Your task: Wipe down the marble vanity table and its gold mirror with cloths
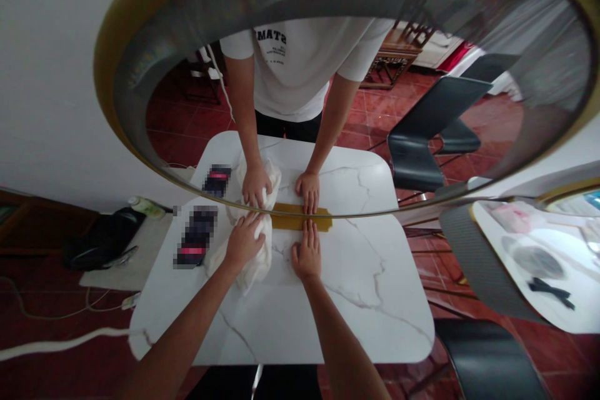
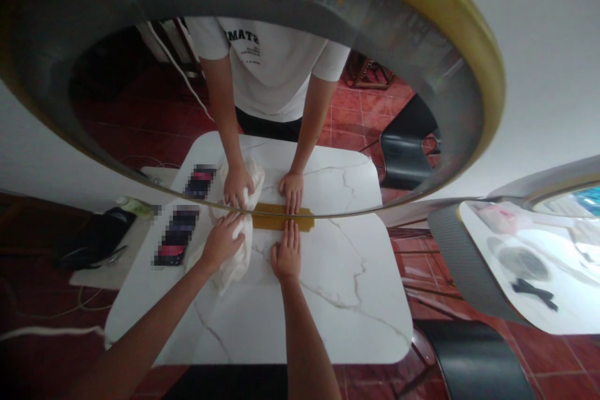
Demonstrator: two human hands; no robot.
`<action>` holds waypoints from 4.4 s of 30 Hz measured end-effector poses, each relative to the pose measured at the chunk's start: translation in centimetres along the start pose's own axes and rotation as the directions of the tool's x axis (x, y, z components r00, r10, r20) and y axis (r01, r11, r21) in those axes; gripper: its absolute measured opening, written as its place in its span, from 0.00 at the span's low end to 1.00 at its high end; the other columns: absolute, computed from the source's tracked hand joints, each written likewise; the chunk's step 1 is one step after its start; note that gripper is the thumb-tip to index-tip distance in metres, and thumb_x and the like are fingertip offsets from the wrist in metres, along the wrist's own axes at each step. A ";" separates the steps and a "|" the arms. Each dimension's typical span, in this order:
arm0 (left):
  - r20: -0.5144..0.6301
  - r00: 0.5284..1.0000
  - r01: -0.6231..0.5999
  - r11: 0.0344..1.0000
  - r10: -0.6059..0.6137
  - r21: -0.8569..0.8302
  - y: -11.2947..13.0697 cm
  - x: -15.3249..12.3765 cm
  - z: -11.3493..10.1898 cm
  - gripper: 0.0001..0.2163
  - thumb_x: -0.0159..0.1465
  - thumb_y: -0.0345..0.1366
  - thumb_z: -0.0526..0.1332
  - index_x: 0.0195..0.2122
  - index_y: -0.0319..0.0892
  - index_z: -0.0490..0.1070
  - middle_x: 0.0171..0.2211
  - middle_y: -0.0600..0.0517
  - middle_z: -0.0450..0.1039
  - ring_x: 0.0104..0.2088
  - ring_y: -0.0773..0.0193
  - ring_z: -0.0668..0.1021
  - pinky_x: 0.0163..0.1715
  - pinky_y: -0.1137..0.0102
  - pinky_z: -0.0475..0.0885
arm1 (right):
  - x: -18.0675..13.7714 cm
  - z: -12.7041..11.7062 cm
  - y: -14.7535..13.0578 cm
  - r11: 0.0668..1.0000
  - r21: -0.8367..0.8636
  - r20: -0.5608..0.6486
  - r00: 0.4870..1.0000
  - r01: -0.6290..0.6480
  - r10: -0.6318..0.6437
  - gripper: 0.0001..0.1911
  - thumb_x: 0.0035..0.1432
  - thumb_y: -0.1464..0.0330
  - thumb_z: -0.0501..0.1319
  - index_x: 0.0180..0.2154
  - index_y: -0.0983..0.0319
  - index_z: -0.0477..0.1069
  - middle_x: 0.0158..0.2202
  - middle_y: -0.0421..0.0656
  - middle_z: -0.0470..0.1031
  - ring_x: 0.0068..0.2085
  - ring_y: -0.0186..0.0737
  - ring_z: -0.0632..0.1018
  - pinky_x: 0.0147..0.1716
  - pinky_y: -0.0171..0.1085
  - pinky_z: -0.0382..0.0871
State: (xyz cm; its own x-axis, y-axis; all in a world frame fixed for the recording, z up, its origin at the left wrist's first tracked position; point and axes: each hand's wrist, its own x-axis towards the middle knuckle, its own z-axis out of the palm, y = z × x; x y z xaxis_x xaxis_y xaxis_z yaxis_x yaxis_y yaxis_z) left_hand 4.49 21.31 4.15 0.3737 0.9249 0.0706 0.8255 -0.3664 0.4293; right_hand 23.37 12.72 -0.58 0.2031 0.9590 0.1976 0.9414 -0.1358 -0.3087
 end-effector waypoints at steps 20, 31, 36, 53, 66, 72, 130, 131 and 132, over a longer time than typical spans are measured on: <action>-0.075 0.936 0.250 0.799 -0.344 -0.546 -3.6 0.6 1.6 0.21 0.56 0.34 0.57 0.52 0.43 0.68 0.53 0.50 0.69 0.55 0.57 0.69 0.59 0.60 0.60 | 0.0 -0.1 -0.1 0.999 0.044 -0.013 1.000 0.009 -0.009 0.37 0.58 0.71 0.48 0.66 0.65 0.34 0.67 0.45 0.37 0.66 0.48 0.46 0.62 0.50 0.50; -0.074 0.959 0.195 0.827 -0.273 -0.528 -3.1 -2.2 1.3 0.24 0.57 0.31 0.56 0.56 0.44 0.64 0.57 0.51 0.65 0.58 0.60 0.66 0.61 0.62 0.57 | 0.0 -0.2 -0.1 1.000 0.025 0.008 1.000 0.006 -0.006 0.37 0.59 0.71 0.48 0.66 0.65 0.34 0.67 0.44 0.37 0.66 0.47 0.44 0.62 0.49 0.49; -0.051 0.969 0.191 0.860 -0.243 -0.473 -2.8 -3.6 1.0 0.25 0.56 0.30 0.56 0.57 0.44 0.64 0.57 0.51 0.64 0.59 0.60 0.65 0.61 0.61 0.56 | 0.0 0.0 -0.1 1.000 0.022 0.011 1.000 0.004 -0.004 0.37 0.59 0.71 0.48 0.66 0.65 0.35 0.67 0.45 0.37 0.66 0.47 0.44 0.62 0.49 0.49; -0.126 0.970 0.131 0.882 -0.209 -0.453 -3.0 -0.5 1.1 0.23 0.56 0.31 0.57 0.55 0.44 0.66 0.55 0.50 0.67 0.56 0.58 0.68 0.60 0.61 0.59 | 0.0 0.0 0.1 0.999 0.038 0.010 1.000 0.005 -0.006 0.37 0.59 0.69 0.49 0.66 0.67 0.36 0.67 0.46 0.36 0.66 0.48 0.44 0.62 0.49 0.49; -0.132 0.979 0.103 0.940 -0.153 -0.324 -2.6 -4.0 0.8 0.25 0.56 0.29 0.55 0.56 0.45 0.64 0.56 0.50 0.65 0.57 0.57 0.67 0.59 0.58 0.60 | 0.0 -0.2 0.0 0.998 0.057 0.017 1.000 0.003 -0.004 0.37 0.59 0.70 0.49 0.66 0.66 0.35 0.67 0.46 0.38 0.66 0.48 0.44 0.62 0.50 0.48; -0.004 0.988 -0.151 0.981 0.152 -0.123 -0.4 -4.6 -0.6 0.30 0.56 0.28 0.53 0.62 0.45 0.55 0.63 0.49 0.55 0.61 0.57 0.60 0.61 0.58 0.56 | 0.0 -0.1 0.0 0.999 0.047 0.011 1.000 0.001 -0.002 0.37 0.59 0.70 0.49 0.66 0.66 0.36 0.67 0.45 0.38 0.66 0.47 0.44 0.62 0.49 0.48; 0.184 0.951 -0.251 0.968 0.247 0.002 6.6 -1.6 4.6 0.25 0.57 0.32 0.55 0.58 0.42 0.59 0.63 0.49 0.53 0.57 0.52 0.63 0.54 0.58 0.60 | -0.1 0.1 0.6 0.994 0.082 -0.018 0.997 0.070 -0.069 0.38 0.55 0.71 0.48 0.66 0.67 0.37 0.67 0.47 0.42 0.66 0.48 0.44 0.61 0.50 0.48; 0.179 0.953 -0.249 0.968 0.245 -0.002 6.4 -1.6 4.5 0.25 0.57 0.32 0.55 0.58 0.43 0.59 0.63 0.49 0.54 0.57 0.52 0.63 0.54 0.58 0.60 | -0.1 0.1 0.6 0.994 0.082 -0.019 0.998 0.066 -0.065 0.38 0.55 0.71 0.48 0.66 0.68 0.37 0.67 0.47 0.42 0.66 0.48 0.44 0.61 0.51 0.48; 0.174 0.954 -0.247 0.969 0.244 -0.006 6.2 -1.6 4.3 0.25 0.57 0.32 0.55 0.58 0.43 0.60 0.63 0.49 0.54 0.57 0.52 0.63 0.55 0.58 0.60 | -0.1 0.1 0.5 0.995 0.080 -0.019 0.998 0.059 -0.058 0.39 0.55 0.71 0.48 0.66 0.68 0.36 0.67 0.47 0.42 0.66 0.48 0.44 0.61 0.51 0.48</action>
State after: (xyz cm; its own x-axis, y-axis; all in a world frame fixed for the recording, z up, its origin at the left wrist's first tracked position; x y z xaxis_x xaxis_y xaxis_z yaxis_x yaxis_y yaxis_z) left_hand 10.84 17.11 2.84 0.6315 0.7753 0.0154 0.7055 -0.5826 0.4036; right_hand 23.83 12.59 -0.89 0.1532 0.9603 0.2331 0.9272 -0.0581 -0.3699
